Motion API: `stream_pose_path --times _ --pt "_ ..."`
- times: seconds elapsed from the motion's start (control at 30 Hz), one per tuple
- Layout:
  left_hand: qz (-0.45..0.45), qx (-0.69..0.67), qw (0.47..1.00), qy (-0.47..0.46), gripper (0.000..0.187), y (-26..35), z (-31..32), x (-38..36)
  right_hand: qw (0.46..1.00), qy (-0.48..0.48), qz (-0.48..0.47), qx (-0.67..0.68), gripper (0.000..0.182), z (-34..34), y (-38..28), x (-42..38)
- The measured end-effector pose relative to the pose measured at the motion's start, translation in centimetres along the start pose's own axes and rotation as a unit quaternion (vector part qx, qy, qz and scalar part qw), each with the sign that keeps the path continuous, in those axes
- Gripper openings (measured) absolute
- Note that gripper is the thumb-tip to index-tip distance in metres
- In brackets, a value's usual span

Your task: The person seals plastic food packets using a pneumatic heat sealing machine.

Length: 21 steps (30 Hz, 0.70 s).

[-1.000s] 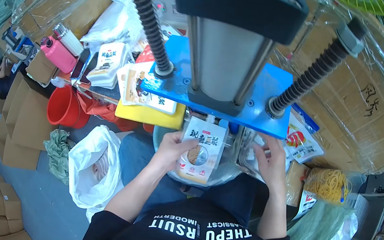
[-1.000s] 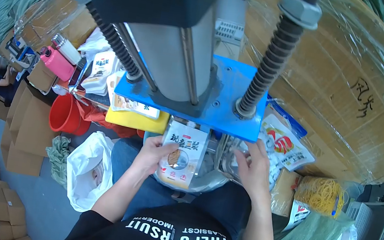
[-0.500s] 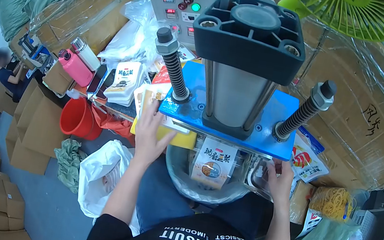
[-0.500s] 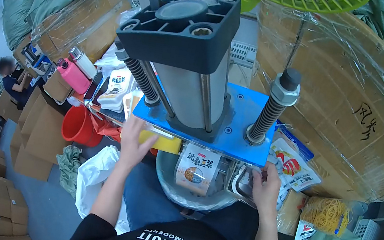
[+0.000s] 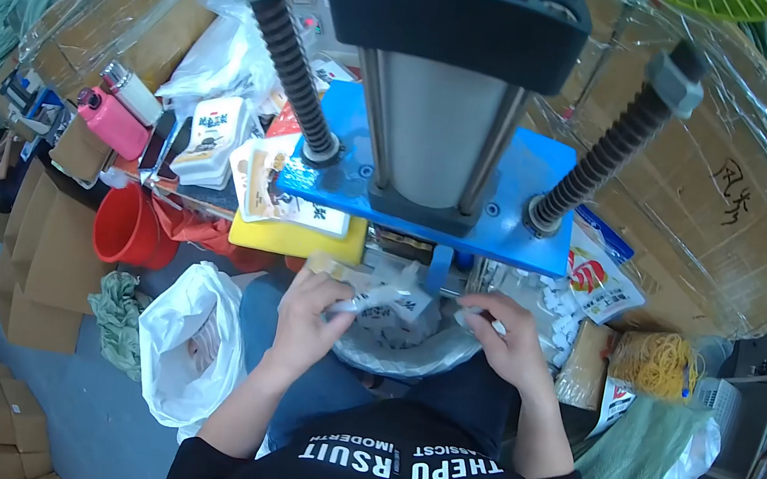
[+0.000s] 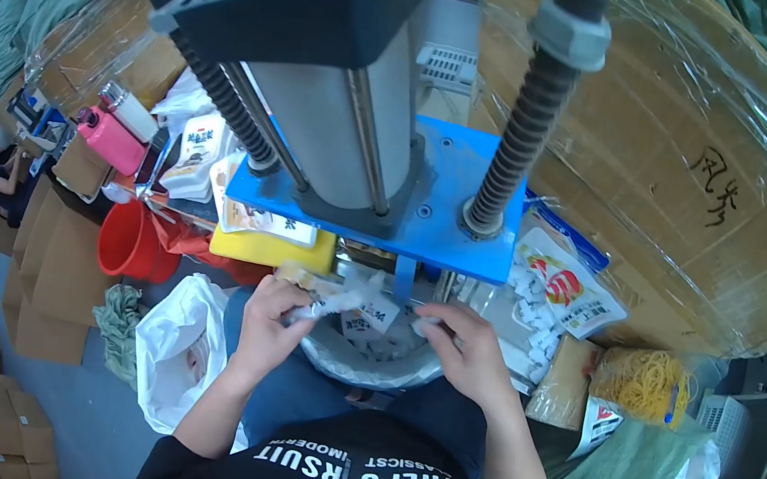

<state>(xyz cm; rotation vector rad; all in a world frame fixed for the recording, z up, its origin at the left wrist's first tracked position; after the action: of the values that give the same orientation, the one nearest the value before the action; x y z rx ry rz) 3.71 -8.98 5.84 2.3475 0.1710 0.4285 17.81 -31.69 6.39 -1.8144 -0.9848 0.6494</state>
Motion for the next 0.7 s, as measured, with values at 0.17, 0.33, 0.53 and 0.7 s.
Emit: stream_pose_path --times 0.17,0.33,0.53,0.7 --pt "-0.022 -0.077 0.989 -0.121 0.013 2.3 0.1 -0.3 0.984 -0.077 -0.130 -0.097 0.023 -0.4 -4.7 2.2" --pt "-0.213 -0.403 0.865 -0.209 0.008 0.6 3.5 -3.0 0.996 -0.070 -0.048 0.013 0.028 2.3 -2.3 1.7" --pt "-0.286 -0.537 0.791 -0.066 0.012 -2.5 6.3 -0.3 0.996 0.070 0.063 0.008 0.031 -1.5 0.8 -0.4" --pt "-0.269 -0.569 0.777 -0.021 0.014 -4.3 8.0 2.3 0.983 0.067 0.053 -0.165 0.031 -1.1 3.1 -1.6"
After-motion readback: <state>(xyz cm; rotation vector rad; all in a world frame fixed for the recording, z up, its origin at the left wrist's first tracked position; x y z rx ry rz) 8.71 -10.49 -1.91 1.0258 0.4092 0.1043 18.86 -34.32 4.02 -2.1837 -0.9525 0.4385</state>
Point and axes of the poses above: each hand's wrist, its own x-axis towards the middle knuckle, its own z-axis out of the palm, y = z × x, the point moved 3 cm from there along x, towards the middle knuckle, and after that the axes turned 11 degrees about -y, right-handed, at the moved point
